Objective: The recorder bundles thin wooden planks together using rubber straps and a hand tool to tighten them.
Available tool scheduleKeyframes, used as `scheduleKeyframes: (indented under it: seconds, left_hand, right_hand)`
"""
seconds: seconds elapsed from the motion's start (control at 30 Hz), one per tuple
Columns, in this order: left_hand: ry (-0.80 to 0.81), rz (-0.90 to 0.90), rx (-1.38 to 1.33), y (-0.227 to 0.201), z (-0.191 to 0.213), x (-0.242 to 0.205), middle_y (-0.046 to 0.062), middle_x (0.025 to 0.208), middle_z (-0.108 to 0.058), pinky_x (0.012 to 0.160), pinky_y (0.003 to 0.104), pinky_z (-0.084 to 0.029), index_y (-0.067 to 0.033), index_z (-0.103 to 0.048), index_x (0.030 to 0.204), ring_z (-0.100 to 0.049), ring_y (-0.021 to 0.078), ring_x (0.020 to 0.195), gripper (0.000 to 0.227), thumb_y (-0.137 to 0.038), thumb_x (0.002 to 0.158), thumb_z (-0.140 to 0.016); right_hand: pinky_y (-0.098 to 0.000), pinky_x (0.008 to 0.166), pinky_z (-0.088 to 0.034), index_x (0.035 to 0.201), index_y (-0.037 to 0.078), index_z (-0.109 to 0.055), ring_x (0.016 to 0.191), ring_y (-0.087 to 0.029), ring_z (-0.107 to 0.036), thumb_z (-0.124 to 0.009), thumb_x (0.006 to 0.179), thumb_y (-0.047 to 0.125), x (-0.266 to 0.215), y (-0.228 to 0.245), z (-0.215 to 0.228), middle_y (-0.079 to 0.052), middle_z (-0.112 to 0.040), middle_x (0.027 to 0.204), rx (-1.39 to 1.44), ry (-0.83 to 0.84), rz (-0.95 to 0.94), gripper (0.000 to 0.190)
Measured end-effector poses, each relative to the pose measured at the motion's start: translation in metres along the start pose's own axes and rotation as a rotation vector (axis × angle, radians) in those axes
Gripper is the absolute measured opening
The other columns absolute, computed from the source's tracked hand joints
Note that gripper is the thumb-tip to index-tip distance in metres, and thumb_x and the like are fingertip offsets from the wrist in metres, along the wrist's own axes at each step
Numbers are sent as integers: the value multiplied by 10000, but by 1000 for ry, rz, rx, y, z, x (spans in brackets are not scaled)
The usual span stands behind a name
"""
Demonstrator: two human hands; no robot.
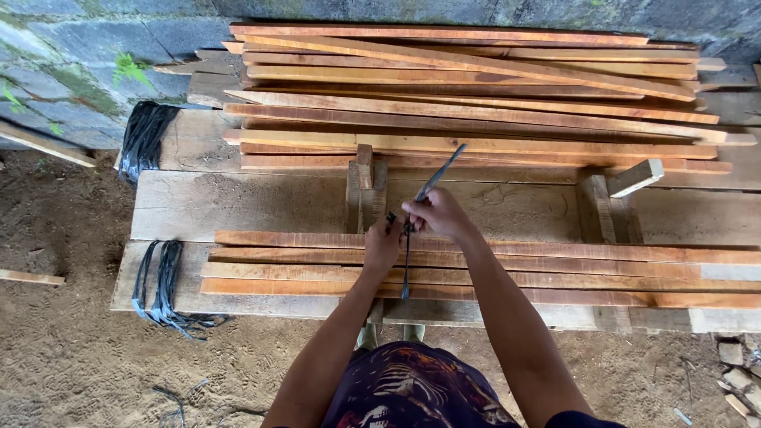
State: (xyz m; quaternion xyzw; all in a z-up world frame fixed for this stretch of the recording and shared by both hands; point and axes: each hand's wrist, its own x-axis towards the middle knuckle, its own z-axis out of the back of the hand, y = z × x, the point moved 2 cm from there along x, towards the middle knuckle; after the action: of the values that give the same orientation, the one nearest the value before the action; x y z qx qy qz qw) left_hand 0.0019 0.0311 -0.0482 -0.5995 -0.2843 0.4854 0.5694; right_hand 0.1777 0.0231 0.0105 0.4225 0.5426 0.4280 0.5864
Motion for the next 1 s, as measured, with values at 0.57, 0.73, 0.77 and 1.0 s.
scheduleKeyframes:
  seconds: [0.57, 0.73, 0.77, 1.0]
  left_hand:
    - [-75, 21, 20, -19, 5, -8, 113, 728, -702, 590, 364, -492, -41, -647, 916, -642, 169, 617, 357, -303, 1128, -526]
    - [-41, -24, 65, -10, 2, -5, 122, 745, -732, 609, 392, -519, -66, -682, 922, -695, 223, 649, 402, -378, 1126, -532]
    - [11, 17, 23, -10, 0, -5, 101, 749, -721, 625, 381, -512, -87, -679, 932, -666, 189, 653, 394, -415, 1110, -553]
    - [92, -29, 30, -5, 0, -12, 168, 839, -737, 655, 441, -525, -19, -712, 1152, -724, 272, 798, 322, -326, 1090, -638]
  right_hand:
    - [-334, 370, -584, 831, -22, -652, 491, -217, -647, -789, 913, 113, -13, 20, 0, -184, -684, 646, 110, 298, -22, 208]
    - [-288, 388, -582, 792, 19, -617, 487, -146, -626, -776, 942, 129, 0, -2, -10, -99, -641, 616, 378, 132, -7, 245]
    - [-298, 367, -556, 788, 24, -620, 467, -151, -618, -804, 927, 158, 2, -9, -11, -104, -639, 599, 371, -1, -6, 267]
    - [-287, 419, -512, 923, 51, -629, 545, -169, -639, -833, 940, 254, 7, -38, -6, -108, -666, 689, 338, -233, -80, 288]
